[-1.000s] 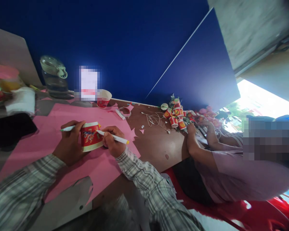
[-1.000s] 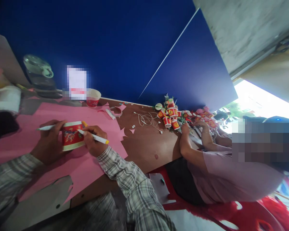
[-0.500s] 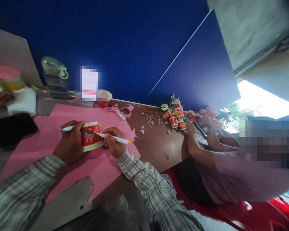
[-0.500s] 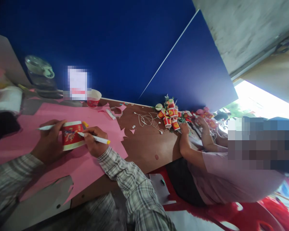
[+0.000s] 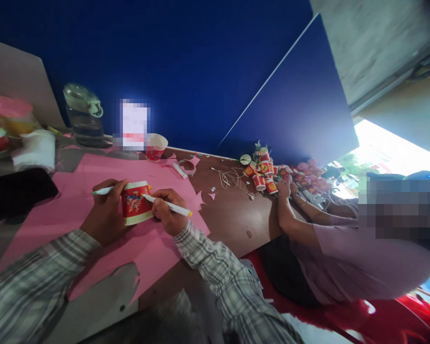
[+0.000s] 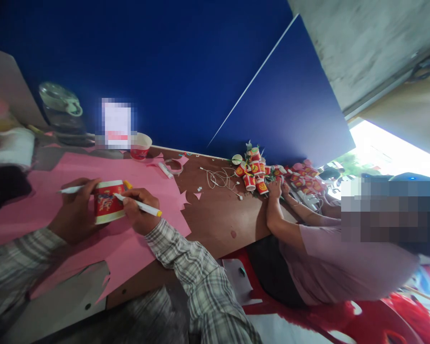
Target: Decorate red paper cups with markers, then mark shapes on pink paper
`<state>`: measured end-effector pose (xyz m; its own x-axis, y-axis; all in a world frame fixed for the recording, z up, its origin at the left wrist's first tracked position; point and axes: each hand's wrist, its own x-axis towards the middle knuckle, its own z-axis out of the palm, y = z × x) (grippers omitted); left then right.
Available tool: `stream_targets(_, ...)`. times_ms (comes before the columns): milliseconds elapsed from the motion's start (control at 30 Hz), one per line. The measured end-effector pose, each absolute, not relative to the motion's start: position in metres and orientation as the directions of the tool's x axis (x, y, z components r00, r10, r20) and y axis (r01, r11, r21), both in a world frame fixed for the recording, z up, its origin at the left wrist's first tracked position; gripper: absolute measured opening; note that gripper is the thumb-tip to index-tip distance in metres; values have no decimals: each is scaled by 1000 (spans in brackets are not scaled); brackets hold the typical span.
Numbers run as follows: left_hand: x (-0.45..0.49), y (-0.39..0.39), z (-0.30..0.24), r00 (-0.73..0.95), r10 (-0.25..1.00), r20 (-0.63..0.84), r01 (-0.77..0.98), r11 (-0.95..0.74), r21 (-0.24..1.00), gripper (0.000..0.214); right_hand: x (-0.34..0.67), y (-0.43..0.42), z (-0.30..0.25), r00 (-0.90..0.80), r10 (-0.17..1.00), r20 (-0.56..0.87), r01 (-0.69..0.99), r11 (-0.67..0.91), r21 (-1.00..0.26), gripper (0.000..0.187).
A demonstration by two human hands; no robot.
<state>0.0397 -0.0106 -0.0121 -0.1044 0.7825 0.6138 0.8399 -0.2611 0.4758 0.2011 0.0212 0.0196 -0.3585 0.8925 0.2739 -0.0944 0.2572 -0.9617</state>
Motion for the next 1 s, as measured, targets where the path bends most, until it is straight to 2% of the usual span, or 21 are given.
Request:
stream_targets(300,40,-11,-13,-106,775,623,846,-259,466,92,201,20,22,-371,883,288,4,312,-950,30)
stream_targets(567,38,-9,-16,-112,791,602,835,-254,488,94,202,19,26,-408,876,256,30,293,-956,27)
stream_targets(1000,38,-8,-12,-124,800,587,849,-221,480,93,207,21,25,-406,865,294,6,324,-946,23)
